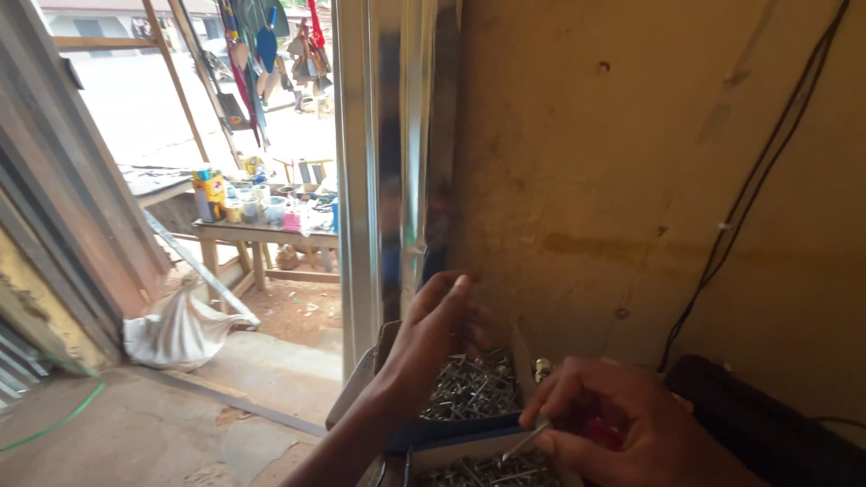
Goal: Assembling plastic cable clips by sliding them onto metal nails.
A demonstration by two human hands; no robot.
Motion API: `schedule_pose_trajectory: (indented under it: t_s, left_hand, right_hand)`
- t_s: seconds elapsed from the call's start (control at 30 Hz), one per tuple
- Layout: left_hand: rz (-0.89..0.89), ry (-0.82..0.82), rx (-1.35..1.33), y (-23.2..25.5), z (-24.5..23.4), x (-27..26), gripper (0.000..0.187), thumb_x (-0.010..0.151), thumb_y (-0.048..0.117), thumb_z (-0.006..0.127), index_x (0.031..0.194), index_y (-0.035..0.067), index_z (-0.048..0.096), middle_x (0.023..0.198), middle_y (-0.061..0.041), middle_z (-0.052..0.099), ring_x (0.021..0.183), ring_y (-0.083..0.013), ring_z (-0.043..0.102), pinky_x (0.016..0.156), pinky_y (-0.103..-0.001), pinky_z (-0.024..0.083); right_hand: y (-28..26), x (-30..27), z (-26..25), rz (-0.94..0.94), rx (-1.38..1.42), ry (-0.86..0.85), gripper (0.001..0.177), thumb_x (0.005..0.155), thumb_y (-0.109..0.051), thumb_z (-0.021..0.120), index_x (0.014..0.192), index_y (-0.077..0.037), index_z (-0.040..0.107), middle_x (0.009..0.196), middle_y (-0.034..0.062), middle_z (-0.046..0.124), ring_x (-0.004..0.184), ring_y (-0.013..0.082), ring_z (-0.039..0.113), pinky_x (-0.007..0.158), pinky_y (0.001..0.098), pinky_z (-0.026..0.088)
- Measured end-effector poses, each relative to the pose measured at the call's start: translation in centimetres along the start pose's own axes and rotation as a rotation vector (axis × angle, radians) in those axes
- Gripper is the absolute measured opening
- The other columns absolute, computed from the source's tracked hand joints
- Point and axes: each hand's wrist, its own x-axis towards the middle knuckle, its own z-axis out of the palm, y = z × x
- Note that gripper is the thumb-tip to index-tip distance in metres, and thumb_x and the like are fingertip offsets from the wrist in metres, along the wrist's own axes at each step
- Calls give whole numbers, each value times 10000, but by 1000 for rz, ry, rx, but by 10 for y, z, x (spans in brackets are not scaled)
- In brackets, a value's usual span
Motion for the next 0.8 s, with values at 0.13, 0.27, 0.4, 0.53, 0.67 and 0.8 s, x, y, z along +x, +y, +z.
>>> schedule_pose_trajectory:
  t_s: [0.13,0.27,0.4,0.53,0.67,0.8]
  left_hand:
    - [-53,35,-38,0,-2,1,503,1035,428,461,1414,99,500,985,-92,681,765,-149,631,671,-312,529]
    - [-55,54,-138,3,-5,-4,542,1030,466,430,1433,103,448,979,-97,667,755,-151,631,674,-318,521]
    - [-106,118,-183,13,-5,-7,564,1003,492,410,1424,124,338,991,-121,658,717,-181,626,647,-334,526]
    - [-42,80,-103,1,-12,-6,574,1027,460,470,1427,59,374,1039,-156,690,715,-180,624,635,-333,552]
    - [4,-37,174,1,-6,-12,453,996,339,570,1314,22,508,1088,-152,718,826,-147,688,703,-329,597]
    - [33,-105,357,2,6,-10,330,987,271,580,1215,36,626,1043,-113,739,866,-130,722,767,-309,623]
  right_hand:
    - [-48,5,4,96,115,-83,175,832,81,758,916,-10,635,991,157,727,862,176,698,773,348,566]
    - [-88,34,-12,-244,-408,-207,171,912,-61,757,1081,-78,739,985,55,763,932,132,753,838,294,619]
    - [-106,67,-23,-186,-720,52,193,779,-138,798,964,-86,784,854,14,740,780,119,749,716,306,607]
    - [-83,85,-24,-11,-517,281,194,858,-169,764,1001,-37,772,766,82,711,699,176,679,612,366,550]
    - [-61,89,-39,37,-578,142,214,889,-212,753,973,-19,790,723,71,708,667,155,646,620,333,545]
    - [-64,81,-39,-3,-610,29,213,916,-215,709,1007,-34,774,771,27,708,727,111,647,673,293,550]
